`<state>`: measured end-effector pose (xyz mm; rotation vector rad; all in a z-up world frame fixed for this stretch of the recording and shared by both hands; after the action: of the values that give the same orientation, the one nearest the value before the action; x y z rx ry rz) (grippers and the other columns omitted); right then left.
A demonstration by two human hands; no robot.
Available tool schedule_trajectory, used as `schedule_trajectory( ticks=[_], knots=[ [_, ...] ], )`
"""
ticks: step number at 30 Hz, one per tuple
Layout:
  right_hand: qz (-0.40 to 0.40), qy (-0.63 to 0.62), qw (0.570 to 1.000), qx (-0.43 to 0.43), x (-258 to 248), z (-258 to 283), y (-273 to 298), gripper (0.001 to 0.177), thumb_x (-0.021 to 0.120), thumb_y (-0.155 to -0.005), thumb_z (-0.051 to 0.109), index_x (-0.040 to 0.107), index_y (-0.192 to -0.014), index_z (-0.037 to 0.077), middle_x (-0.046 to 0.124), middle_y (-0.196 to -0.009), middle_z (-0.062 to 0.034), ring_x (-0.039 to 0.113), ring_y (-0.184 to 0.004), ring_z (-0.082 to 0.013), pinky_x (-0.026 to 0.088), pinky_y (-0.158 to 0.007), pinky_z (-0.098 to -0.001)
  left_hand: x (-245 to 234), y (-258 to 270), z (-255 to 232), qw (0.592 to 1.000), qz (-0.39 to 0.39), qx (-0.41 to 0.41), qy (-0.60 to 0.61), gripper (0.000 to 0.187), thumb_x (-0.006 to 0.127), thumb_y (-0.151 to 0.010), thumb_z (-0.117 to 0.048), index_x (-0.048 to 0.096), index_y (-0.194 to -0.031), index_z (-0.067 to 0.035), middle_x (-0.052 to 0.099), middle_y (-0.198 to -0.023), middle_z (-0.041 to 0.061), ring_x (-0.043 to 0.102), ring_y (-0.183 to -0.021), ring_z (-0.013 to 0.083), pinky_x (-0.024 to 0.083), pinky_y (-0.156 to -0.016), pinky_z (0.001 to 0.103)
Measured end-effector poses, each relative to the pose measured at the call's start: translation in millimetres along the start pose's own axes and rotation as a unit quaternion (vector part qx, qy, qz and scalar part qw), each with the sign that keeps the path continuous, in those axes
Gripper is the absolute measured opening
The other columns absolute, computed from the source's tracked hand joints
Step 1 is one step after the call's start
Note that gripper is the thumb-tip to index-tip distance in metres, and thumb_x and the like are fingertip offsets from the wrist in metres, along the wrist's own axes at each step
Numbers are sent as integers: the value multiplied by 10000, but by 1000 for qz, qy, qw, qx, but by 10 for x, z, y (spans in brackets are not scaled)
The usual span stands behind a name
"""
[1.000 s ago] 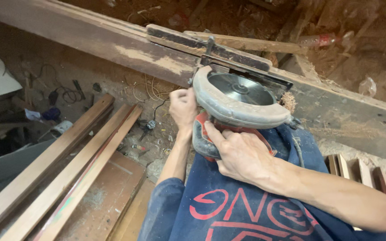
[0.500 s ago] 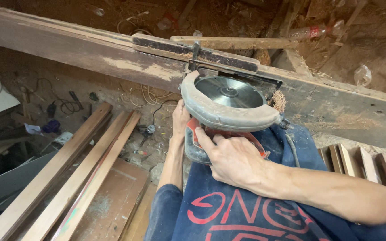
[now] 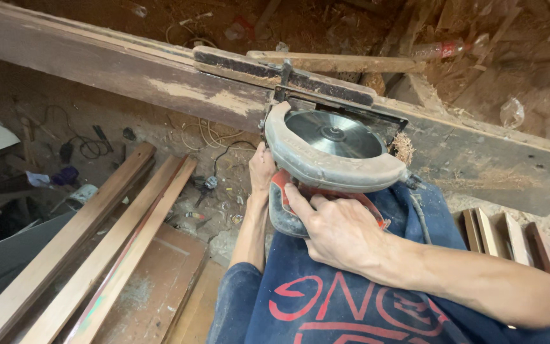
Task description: The person uses a circular saw to cut a long wooden plank into smaller pieces. They guide the saw along the plank, make several cuts, and then use a hand planer to smooth the edges of the cut wood.
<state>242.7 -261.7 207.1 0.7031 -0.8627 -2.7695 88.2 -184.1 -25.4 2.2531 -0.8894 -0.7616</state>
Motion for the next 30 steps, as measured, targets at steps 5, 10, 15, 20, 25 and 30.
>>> schedule_trajectory(
  ticks=[5,10,15,20,25,30],
  knots=[
    [-29,-8,999,-16,-56,22,12,798,719,-660,81,481,-1413,-35,704,-903,-282,718,-702,-432,579,-627,-501,-1,46,20,998,45,18,42,322,459,-1044,-281,660,-1050,-30,655,-791,49,555,-688,119,470,-632,307],
    [-25,-1,1000,-9,-41,12,13,788,712,-683,77,478,-1428,-29,707,-907,-273,720,-714,-427,582,-642,-499,11,48,65,997,39,12,65,324,475,-1055,-313,652,-1033,-42,622,-778,3,527,-694,90,453,-625,299],
    [-24,-3,1000,-10,-39,9,2,804,730,-664,98,479,-1417,-29,708,-958,-289,718,-727,-441,576,-655,-509,12,44,66,1000,-5,6,28,319,494,-1054,-302,651,-956,-42,617,-754,37,524,-696,111,449,-621,318],
    [-30,-2,999,-15,-47,12,-1,781,721,-682,97,486,-1416,-23,708,-977,-293,722,-754,-437,579,-681,-501,18,46,19,998,-9,17,51,297,474,-1032,-261,643,-937,-36,665,-785,52,583,-724,119,488,-656,317],
    [-25,-1,1000,-6,-42,-3,-1,788,713,-669,90,490,-1418,-9,708,-979,-287,719,-751,-437,576,-676,-503,-18,47,-30,995,1,-5,95,237,550,-989,-219,678,-983,-20,697,-826,51,611,-746,122,515,-688,298],
    [-4,1,1000,13,-8,-38,-11,834,725,-671,113,480,-1461,11,707,-970,-277,714,-767,-445,572,-688,-515,-313,241,-641,957,-183,181,-132,405,816,-796,-267,682,-1061,9,661,-886,135,636,-727,169,547,-647,315]
  ],
)
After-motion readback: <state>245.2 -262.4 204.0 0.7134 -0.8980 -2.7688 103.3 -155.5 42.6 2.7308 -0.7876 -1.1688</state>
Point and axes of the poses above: each hand's wrist, its own y-axis away from the middle knuckle, its own x-axis out of the palm, z = x × y, the point moved 9 cm from there along -y, towards the middle knuckle
